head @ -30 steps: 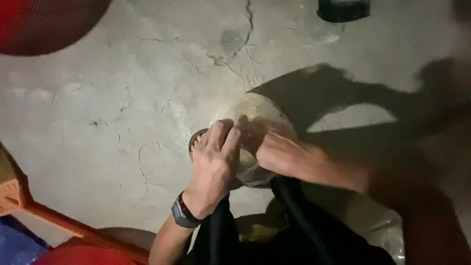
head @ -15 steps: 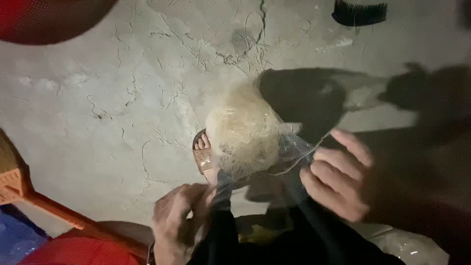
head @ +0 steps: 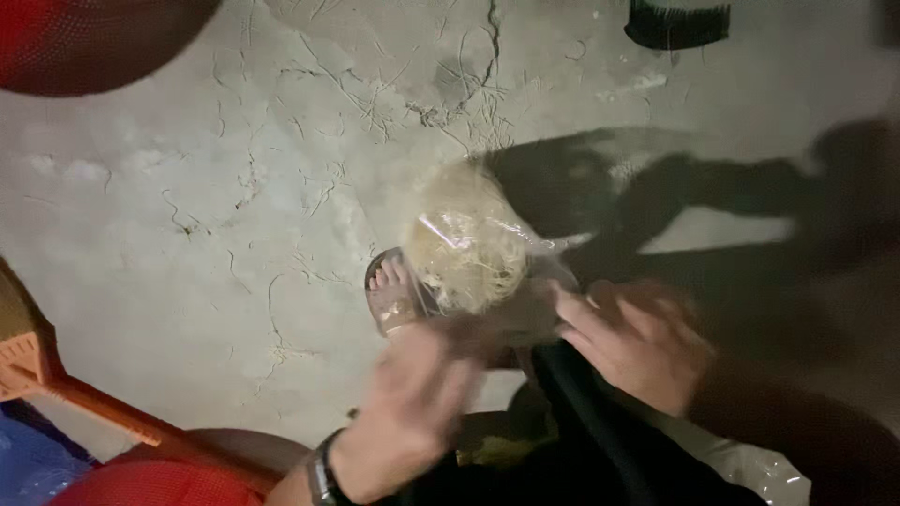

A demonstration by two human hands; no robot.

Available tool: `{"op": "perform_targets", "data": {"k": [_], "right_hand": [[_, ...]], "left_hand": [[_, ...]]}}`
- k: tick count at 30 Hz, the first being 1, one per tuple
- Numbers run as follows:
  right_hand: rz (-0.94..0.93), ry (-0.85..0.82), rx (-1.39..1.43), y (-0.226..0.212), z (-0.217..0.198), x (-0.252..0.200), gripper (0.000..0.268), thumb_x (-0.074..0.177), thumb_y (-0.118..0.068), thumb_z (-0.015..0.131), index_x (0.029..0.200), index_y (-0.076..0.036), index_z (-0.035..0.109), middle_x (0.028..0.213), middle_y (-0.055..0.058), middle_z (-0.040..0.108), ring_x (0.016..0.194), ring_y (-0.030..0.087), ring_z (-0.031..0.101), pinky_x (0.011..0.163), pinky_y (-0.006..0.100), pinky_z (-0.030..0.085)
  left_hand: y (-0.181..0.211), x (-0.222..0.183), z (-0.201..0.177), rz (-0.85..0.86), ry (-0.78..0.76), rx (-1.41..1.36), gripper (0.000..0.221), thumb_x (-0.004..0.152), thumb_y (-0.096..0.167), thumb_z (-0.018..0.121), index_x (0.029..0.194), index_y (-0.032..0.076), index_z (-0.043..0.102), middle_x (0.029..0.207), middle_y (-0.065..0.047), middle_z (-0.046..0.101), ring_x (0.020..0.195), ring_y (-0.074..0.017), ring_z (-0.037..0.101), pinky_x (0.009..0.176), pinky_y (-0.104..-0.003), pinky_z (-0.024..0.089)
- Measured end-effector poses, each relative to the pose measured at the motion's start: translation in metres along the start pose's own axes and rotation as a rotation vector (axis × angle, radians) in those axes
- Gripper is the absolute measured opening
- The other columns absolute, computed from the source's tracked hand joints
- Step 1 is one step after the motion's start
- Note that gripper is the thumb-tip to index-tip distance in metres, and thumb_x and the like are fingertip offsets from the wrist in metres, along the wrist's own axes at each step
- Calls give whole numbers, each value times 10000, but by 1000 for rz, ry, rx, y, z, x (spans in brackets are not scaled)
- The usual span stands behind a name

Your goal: The person ties plastic bags filled with dried noodles using thin wire ties by hand.

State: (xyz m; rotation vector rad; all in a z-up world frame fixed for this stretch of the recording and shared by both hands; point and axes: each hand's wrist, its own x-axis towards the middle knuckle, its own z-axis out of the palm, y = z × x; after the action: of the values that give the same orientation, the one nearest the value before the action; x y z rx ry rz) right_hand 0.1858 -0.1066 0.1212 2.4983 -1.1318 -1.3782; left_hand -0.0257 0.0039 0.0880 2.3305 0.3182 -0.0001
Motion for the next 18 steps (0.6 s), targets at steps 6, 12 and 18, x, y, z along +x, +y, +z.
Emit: {"op": "perform_targets", "data": {"k": [6, 12, 18], "right_hand": [[-2152, 175, -453, 3, -11, 50, 227, 919, 74, 608, 766, -83, 552, 657, 49, 459, 571, 218, 486, 565, 363, 421], [-2321, 224, -183, 1, -10, 77, 60, 926, -29, 685, 894, -58, 727, 877, 90, 673, 754, 262, 653, 739, 396, 566], [-2370, -39, -5, -14, -15, 64, 111, 897, -7, 694, 795, -50, 679, 768, -28, 645, 525, 252, 653, 399, 284, 492]], "left_hand": [[-20, 78, 66, -97, -307, 521, 495, 889, -39, 638, 1362, 20, 505, 1486, -296, 375, 1012, -277, 602, 789, -377, 621], [-22, 127, 6, 160, -584, -576, 385, 1019, 213, 552, 1340, 9, 607, 1479, -223, 554, 1440, -359, 425, 1162, -479, 349], [-34, 114, 37, -156, -601, -1001, 388, 967, 416, 664, 1058, 54, 768, 1019, -176, 779, 951, -333, 761, 831, -436, 609]]}}
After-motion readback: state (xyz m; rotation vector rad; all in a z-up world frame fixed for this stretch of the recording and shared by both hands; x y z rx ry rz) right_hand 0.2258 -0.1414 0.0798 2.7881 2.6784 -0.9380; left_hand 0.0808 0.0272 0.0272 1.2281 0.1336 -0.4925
